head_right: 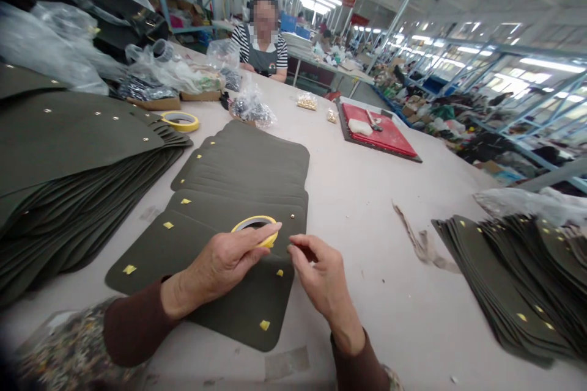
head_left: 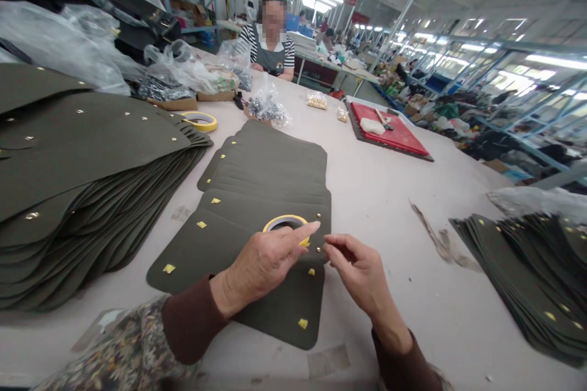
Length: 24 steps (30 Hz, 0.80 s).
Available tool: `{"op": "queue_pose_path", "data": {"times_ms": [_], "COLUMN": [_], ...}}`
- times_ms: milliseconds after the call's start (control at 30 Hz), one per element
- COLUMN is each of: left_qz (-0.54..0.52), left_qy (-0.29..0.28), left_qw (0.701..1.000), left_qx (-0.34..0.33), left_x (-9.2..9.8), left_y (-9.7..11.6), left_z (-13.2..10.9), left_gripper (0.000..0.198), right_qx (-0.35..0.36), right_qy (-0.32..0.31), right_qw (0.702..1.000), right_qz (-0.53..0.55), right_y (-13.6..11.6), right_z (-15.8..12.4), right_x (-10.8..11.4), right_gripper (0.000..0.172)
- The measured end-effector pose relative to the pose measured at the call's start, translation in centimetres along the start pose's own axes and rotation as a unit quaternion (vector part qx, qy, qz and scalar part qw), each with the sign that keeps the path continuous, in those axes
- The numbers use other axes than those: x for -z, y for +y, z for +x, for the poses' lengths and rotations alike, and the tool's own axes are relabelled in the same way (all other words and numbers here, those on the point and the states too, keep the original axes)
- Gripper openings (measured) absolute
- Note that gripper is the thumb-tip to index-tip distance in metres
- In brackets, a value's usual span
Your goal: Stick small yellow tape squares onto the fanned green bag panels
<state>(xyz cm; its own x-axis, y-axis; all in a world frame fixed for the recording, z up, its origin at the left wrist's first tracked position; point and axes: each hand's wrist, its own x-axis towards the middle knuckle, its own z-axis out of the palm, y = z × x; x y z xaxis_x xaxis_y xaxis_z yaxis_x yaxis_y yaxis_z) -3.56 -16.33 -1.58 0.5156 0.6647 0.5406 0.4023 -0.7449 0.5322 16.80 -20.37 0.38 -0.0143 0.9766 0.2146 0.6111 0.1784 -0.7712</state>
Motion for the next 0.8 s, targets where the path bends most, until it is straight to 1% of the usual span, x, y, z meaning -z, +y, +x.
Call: {"op": "queue_pose_path", "data": {"times_ms": [67, 133, 167, 233, 300, 367, 433, 500, 533, 600, 667, 733, 800], "left_qz": [-0.003, 0.004, 0.010, 0.028, 0.044, 0.048, 0.044, 0.044, 0.049, 0.067, 0.086, 0.095, 0.092], "left_qy": [0.006, 0.011, 0.009, -0.001, -0.023, -0.056, -0.079, -0.085, -0.084, -0.082, -0.081, -0.073, -0.062], "left_qw": [1.000, 1.000, 1.000, 0.999, 0.999, 0.997, 0.995, 0.994, 0.994, 0.994, 0.993, 0.993, 0.993], "left_qx": [0.005, 0.014, 0.016, 0.015, 0.017, 0.028, 0.042, 0.046, 0.044, 0.027, 0.004, -0.018, -0.033], "left_x": [0.0, 0.0, 0.0, 0.0, 0.1, 0.4, 0.6, 0.7, 0.8, 0.8, 0.7, 0.5, 0.3], "left_y": [0.2, 0.5, 0.6, 0.8, 1.1, 1.3, 1.4, 1.6, 1.6, 1.6, 1.6, 1.7, 1.8], "left_z": [-0.2, -0.4, -0.6, -0.7, -0.8, -0.7, -0.5, -0.1, 0.1, 0.5, 0.7, 0.8, 0.7], "left_gripper": [0.043, 0.041, 0.039, 0.032, 0.024, 0.016, 0.013, 0.013, 0.014, 0.017, 0.019, 0.019, 0.019], "right_qx": [0.082, 0.156, 0.182, 0.217, 0.243, 0.264, 0.270, 0.246, 0.220, 0.141, 0.036, -0.067, -0.143], "right_qy": [0.006, -0.003, -0.007, -0.002, 0.012, 0.038, 0.063, 0.075, 0.074, 0.063, 0.045, 0.023, 0.016], "right_qw": [0.997, 0.988, 0.983, 0.975, 0.968, 0.960, 0.956, 0.960, 0.967, 0.986, 0.998, 0.992, 0.972], "right_qz": [0.012, -0.002, -0.011, -0.033, -0.059, -0.082, -0.099, -0.107, -0.103, -0.070, 0.005, 0.101, 0.186], "right_y": [-0.6, -1.0, -1.1, -1.0, -0.7, -0.5, -0.5, -0.7, -0.8, -1.2, -1.4, -1.2, -0.5], "right_z": [0.0, 0.0, 0.1, 0.2, 0.2, 0.1, -0.1, -0.4, -0.5, -0.7, -0.6, -0.4, 0.1], "right_x": [-0.4, -0.9, -1.2, -1.8, -2.2, -2.4, -2.5, -2.5, -2.5, -2.5, -2.5, -2.5, -2.3], "right_gripper": [0.015, 0.016, 0.017, 0.017, 0.016, 0.017, 0.017, 0.016, 0.016, 0.014, 0.012, 0.011, 0.013]}}
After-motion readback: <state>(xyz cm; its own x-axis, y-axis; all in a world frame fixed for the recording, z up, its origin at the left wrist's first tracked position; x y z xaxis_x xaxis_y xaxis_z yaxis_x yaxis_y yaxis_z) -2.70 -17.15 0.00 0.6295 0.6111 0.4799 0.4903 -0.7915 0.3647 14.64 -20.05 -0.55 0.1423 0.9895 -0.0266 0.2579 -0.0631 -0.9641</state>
